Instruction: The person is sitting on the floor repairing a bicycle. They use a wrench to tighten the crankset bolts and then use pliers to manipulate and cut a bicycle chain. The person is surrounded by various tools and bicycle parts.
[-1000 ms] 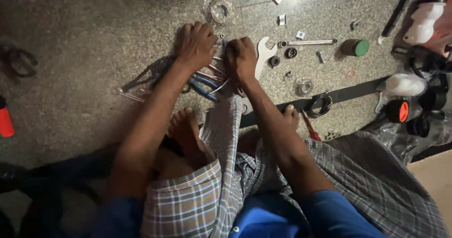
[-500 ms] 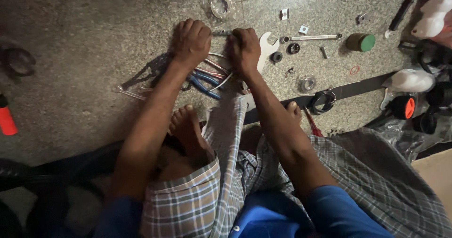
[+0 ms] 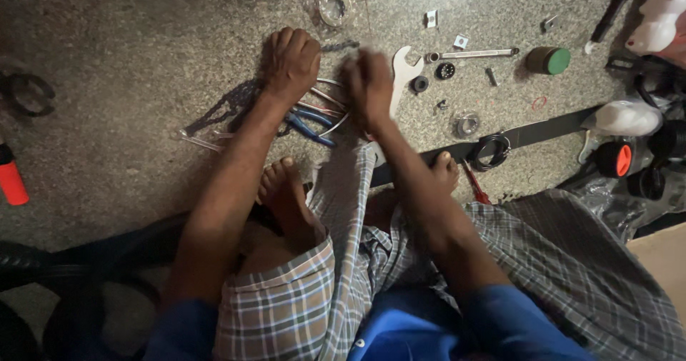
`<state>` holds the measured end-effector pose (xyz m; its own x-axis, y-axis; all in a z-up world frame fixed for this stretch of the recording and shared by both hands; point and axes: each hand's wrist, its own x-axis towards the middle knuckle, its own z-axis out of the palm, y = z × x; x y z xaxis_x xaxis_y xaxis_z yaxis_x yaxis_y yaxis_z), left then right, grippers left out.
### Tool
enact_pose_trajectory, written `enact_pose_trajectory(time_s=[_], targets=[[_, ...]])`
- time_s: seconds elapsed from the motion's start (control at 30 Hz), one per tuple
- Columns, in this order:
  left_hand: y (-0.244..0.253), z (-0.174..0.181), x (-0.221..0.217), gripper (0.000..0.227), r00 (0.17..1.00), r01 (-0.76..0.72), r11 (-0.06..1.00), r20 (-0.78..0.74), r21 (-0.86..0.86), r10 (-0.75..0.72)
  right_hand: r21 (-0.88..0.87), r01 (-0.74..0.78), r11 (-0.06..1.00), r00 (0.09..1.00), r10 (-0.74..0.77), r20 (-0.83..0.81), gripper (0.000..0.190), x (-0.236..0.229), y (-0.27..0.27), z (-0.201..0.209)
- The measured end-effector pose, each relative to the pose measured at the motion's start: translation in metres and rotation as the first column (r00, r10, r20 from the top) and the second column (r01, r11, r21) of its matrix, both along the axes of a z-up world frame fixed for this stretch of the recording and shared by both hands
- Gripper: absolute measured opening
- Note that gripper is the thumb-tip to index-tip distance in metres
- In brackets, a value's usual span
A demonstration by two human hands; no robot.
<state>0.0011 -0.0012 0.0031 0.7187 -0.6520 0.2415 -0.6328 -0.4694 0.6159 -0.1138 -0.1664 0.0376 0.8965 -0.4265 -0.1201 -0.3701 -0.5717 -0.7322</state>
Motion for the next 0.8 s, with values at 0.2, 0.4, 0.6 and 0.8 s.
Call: enact_pose_trajectory(time_s=[0.2,0.4,0.6,0.8], targets=[[0.002,0.004,-0.003,0.015,0.999,0.013,1.000,0.042,0.007,-0.013,-0.198,-0.219,0.955,0.974,0.226,0.014,0.019,-0.049,0.031,0.015],[-0.008,-0.005,-0.008,0.015,1.000,-0.007,1.000,0.018,-0.008,0.007,-0.124,-0.430,0.894,0.900,0.436,0.024,0.026,-0.080,0.042,0.018],[-0.010,-0.020,-0.012,0.011,1.000,-0.016,0.999,0.027,0.043,0.015,-0.138,-0.591,0.795,0.744,0.470,-0.476,0.039,-0.105,0.067,0.012],[-0.011,-0.016,-0.010,0.011,0.999,-0.041,0.996,0.005,0.079,0.040,0.320,-0.254,0.913,0.640,0.406,-0.652,0.025,-0.113,0.069,0.030]])
